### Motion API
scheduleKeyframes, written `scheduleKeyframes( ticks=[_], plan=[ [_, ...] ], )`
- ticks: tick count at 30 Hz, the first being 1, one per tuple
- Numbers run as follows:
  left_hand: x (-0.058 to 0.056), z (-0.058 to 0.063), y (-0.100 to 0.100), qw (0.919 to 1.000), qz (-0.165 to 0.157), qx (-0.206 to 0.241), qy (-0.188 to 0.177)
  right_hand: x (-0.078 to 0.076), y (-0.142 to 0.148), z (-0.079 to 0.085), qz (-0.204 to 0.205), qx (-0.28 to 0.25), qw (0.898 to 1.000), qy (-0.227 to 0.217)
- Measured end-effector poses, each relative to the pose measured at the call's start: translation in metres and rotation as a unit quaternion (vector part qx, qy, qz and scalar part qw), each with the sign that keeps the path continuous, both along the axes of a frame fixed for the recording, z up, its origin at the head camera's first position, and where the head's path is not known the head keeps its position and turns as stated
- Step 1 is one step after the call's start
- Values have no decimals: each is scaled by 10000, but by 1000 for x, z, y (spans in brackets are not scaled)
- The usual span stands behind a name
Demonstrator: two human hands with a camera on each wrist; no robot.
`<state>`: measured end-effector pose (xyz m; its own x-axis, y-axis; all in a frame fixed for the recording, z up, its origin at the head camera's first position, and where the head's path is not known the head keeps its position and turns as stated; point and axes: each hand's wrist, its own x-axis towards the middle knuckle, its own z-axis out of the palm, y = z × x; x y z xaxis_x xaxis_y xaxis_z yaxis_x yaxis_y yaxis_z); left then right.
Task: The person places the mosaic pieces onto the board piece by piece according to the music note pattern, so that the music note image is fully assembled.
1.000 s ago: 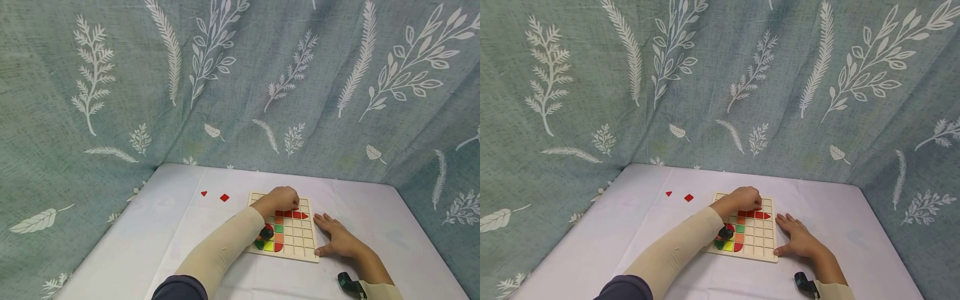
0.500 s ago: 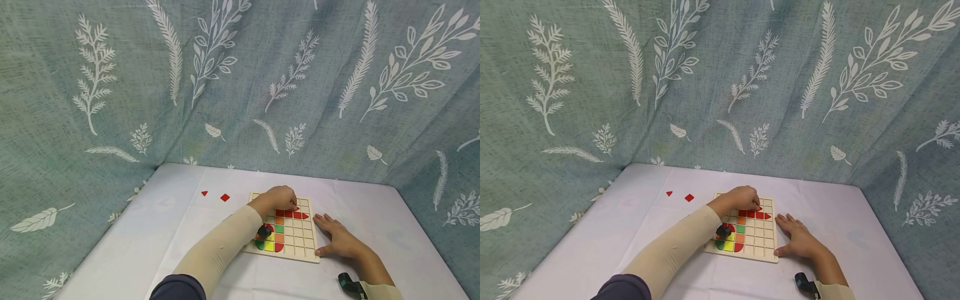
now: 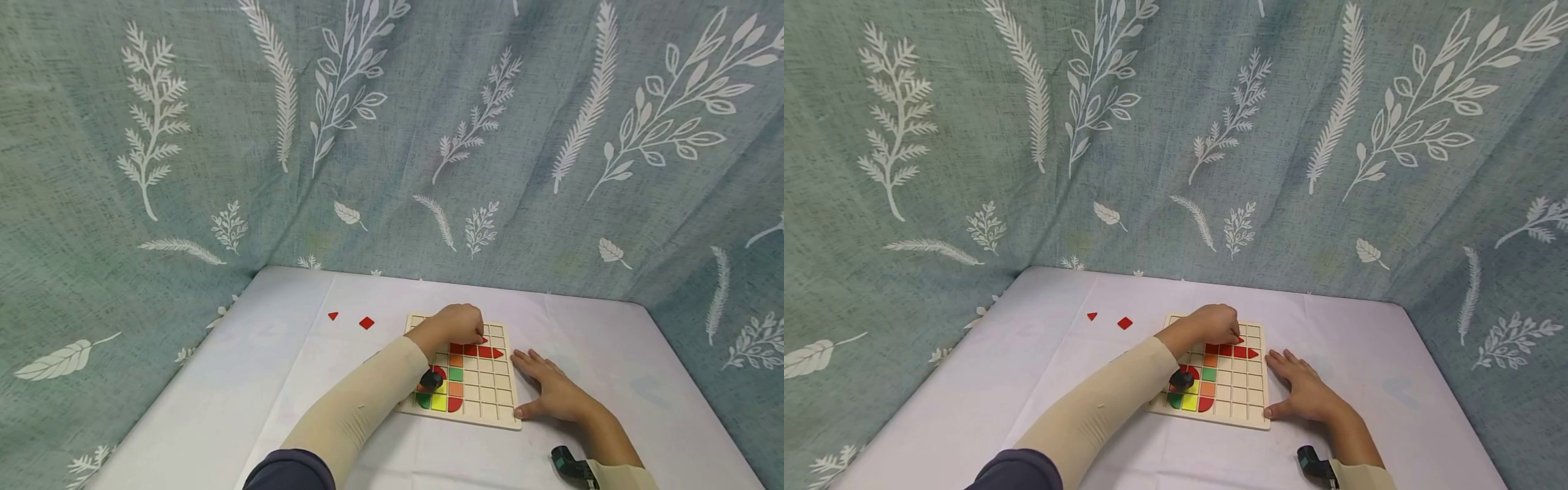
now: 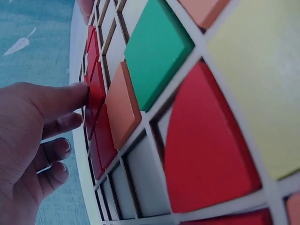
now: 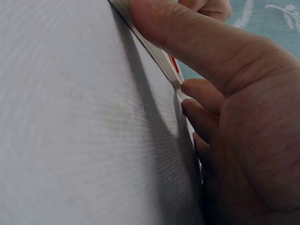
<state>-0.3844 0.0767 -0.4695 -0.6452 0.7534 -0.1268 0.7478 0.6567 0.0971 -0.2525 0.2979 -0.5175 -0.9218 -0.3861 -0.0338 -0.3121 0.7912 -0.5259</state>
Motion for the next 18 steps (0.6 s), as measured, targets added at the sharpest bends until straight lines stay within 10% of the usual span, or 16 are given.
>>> scheduleKeyframes(
  ticks=[18],
  plan=[
    [-2, 0, -8, 9995, -153, 198, 216, 2, -3, 2, -20, -5, 10000, -19]
  ],
)
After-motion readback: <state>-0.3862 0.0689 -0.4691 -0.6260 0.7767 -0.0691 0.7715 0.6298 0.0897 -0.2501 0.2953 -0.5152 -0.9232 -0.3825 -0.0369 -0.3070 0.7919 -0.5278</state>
